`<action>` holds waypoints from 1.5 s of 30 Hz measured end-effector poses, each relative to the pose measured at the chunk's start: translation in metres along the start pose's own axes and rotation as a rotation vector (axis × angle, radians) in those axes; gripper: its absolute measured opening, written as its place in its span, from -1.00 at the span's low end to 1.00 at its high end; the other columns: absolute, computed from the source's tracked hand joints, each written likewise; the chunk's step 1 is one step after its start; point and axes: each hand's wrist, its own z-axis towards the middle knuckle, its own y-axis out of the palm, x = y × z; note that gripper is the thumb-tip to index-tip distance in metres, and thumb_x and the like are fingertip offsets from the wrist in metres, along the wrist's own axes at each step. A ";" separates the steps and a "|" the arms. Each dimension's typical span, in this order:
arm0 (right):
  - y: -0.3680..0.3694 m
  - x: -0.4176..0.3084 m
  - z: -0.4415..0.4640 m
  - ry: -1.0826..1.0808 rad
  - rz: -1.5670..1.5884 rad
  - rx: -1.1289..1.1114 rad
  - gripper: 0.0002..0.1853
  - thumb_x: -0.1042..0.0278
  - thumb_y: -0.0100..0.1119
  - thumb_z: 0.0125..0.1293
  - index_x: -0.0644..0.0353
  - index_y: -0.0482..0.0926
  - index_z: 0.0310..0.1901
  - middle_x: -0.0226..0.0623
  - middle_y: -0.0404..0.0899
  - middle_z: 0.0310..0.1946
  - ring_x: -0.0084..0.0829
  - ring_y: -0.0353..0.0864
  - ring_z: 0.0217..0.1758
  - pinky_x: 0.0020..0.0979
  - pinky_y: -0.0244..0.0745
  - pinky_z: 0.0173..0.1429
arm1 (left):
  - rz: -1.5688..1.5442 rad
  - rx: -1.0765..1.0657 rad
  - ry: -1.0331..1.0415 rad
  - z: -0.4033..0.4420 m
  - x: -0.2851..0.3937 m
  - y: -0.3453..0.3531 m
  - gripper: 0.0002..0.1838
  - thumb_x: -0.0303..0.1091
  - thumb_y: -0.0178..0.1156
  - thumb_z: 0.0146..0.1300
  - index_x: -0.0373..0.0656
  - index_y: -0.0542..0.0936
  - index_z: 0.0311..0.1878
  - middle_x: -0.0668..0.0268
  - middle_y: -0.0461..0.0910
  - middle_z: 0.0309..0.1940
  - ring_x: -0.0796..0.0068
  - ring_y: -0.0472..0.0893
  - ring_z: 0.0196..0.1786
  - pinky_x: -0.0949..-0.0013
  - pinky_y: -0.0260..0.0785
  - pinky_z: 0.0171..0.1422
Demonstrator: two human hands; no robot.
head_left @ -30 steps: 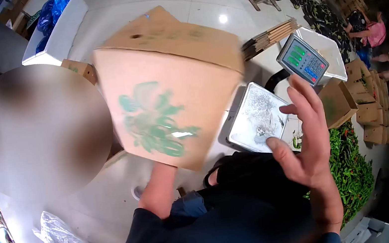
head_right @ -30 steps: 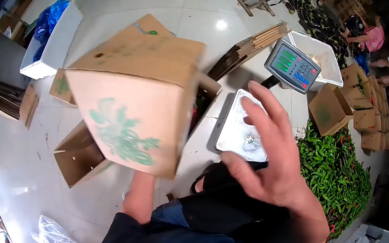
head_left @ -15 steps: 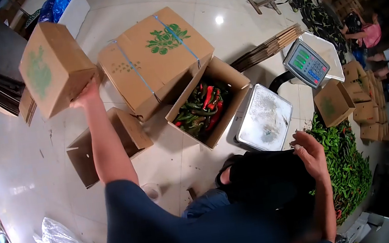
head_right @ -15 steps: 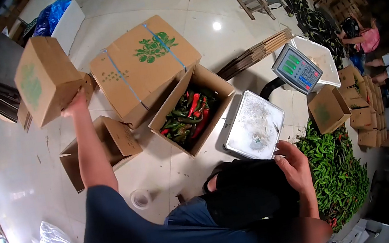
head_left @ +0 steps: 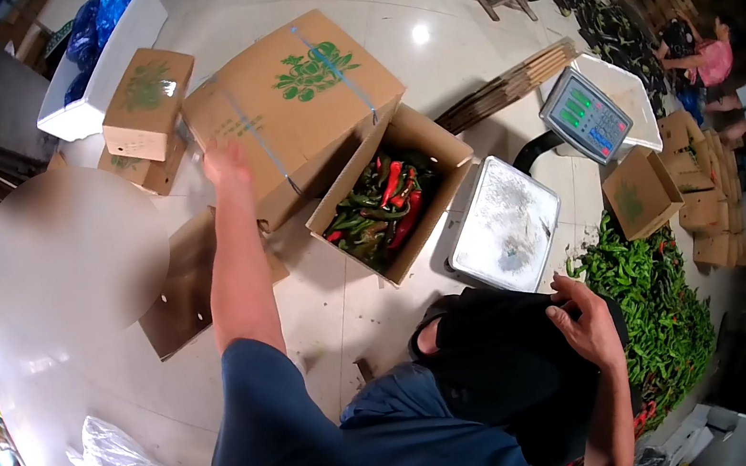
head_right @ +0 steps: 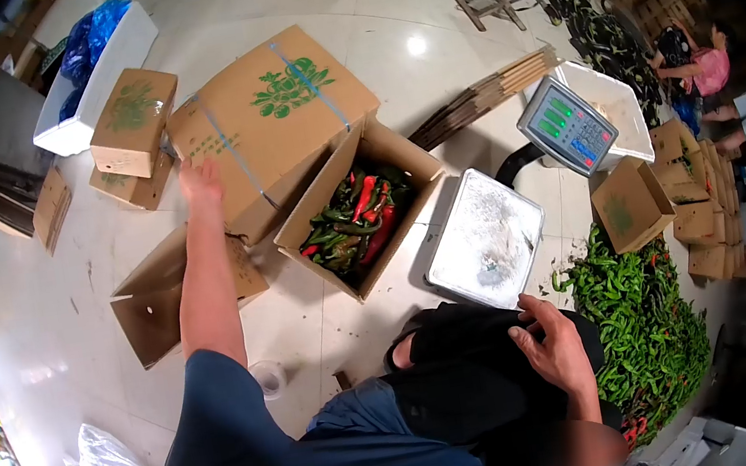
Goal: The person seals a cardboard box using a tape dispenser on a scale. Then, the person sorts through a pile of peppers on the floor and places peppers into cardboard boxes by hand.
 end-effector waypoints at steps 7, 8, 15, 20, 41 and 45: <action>-0.025 0.027 -0.027 -0.033 0.107 0.329 -0.57 0.56 0.34 0.27 0.32 0.55 0.18 -0.21 0.65 -0.10 -0.41 0.64 -0.18 -0.40 0.56 0.00 | 0.354 -0.169 0.263 -0.068 -0.027 0.006 -0.50 -0.42 0.19 0.41 -0.36 0.40 0.37 0.06 0.56 0.16 0.14 0.60 0.15 0.23 0.50 0.26; -0.032 0.038 -0.031 0.019 0.189 0.376 -0.58 0.57 0.31 0.29 0.32 0.54 0.19 -0.23 0.65 -0.06 -0.44 0.62 -0.12 -0.41 0.54 0.04 | 0.424 -0.238 0.320 -0.080 -0.040 0.003 -0.53 -0.43 0.19 0.40 -0.36 0.45 0.33 0.10 0.60 0.12 0.20 0.61 0.10 0.25 0.49 0.23; -0.075 0.155 -0.069 0.281 0.504 0.516 -0.61 0.41 0.23 0.48 0.37 0.53 0.26 -0.17 0.66 0.10 -0.41 0.64 0.13 -0.39 0.54 0.23 | 0.965 -1.123 0.545 -0.335 -0.152 0.000 -0.72 -0.53 0.25 0.32 -0.27 0.59 0.10 0.20 0.64 -0.15 0.40 0.66 -0.14 0.34 0.51 -0.03; -0.067 0.186 -0.094 0.473 0.065 0.159 -0.52 0.37 0.33 0.34 0.31 0.53 0.26 0.03 0.67 0.06 -0.11 0.71 0.01 -0.28 0.60 0.08 | 1.407 -1.936 0.122 -0.421 -0.235 -0.007 -0.56 -0.25 0.28 0.34 -0.25 0.59 0.21 0.01 0.64 0.07 0.11 0.65 0.07 0.22 0.50 0.16; -0.269 0.476 0.121 0.612 -0.609 0.402 -0.13 0.53 0.02 0.30 0.00 -0.08 0.62 -0.05 0.14 0.57 0.06 0.64 0.19 -0.02 0.61 0.19 | 1.847 -1.857 0.571 -0.437 -0.383 -0.039 -0.15 -0.36 0.44 0.10 -0.26 0.29 0.46 -0.18 0.21 0.49 -0.27 0.15 0.56 -0.26 0.01 0.56; -0.287 0.537 0.174 0.536 -0.680 0.604 -0.14 0.42 0.05 0.35 0.00 -0.12 0.62 -0.11 0.10 0.58 0.09 0.66 0.13 -0.01 0.59 0.17 | 1.710 -1.947 0.539 -0.412 -0.365 -0.093 -0.34 -0.37 0.41 0.13 -0.27 0.46 0.33 -0.14 0.35 0.43 -0.20 0.44 0.39 -0.01 0.35 0.44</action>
